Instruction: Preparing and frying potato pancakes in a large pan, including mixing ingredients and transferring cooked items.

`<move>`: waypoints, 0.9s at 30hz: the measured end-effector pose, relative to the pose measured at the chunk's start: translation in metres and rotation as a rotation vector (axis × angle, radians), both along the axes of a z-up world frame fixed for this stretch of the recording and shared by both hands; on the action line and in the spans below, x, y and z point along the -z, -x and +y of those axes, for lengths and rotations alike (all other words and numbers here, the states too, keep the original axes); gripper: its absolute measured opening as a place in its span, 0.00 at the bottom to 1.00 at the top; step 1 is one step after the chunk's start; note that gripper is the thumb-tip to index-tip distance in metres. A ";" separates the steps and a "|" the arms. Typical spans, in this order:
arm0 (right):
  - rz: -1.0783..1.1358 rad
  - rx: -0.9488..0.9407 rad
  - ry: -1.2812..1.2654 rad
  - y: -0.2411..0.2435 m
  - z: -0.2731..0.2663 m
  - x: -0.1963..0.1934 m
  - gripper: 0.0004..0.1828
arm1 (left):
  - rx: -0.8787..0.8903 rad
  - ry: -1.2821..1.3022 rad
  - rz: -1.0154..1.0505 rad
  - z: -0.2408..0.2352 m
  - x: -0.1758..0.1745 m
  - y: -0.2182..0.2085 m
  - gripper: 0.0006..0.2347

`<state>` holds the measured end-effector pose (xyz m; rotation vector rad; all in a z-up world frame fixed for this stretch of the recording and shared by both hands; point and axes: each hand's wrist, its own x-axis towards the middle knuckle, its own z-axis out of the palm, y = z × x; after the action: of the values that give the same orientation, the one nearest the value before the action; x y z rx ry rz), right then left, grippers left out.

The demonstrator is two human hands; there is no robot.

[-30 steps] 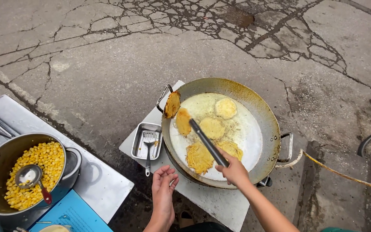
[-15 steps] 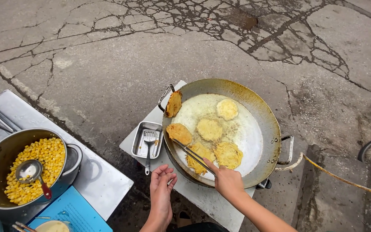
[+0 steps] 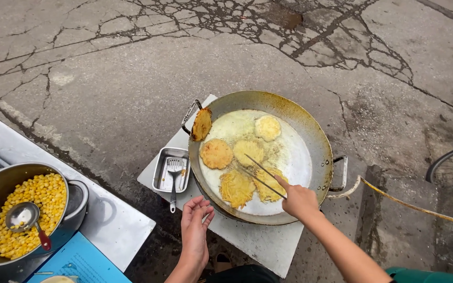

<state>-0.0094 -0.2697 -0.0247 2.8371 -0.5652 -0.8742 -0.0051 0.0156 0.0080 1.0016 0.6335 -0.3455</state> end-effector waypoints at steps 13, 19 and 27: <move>-0.036 -0.142 0.179 0.008 -0.025 -0.041 0.47 | 0.056 0.011 -0.026 -0.011 -0.001 0.005 0.11; -0.303 0.953 -1.102 -0.001 -0.092 -0.008 0.41 | 0.049 0.017 -0.001 -0.012 0.001 0.010 0.10; -0.021 0.204 -0.129 0.018 -0.062 -0.069 0.44 | 0.073 0.000 -0.022 -0.012 -0.005 0.008 0.10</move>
<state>-0.0273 -0.3317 0.0439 2.9451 -0.8423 -0.9462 -0.0130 0.0040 0.0132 1.0287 0.5777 -0.3979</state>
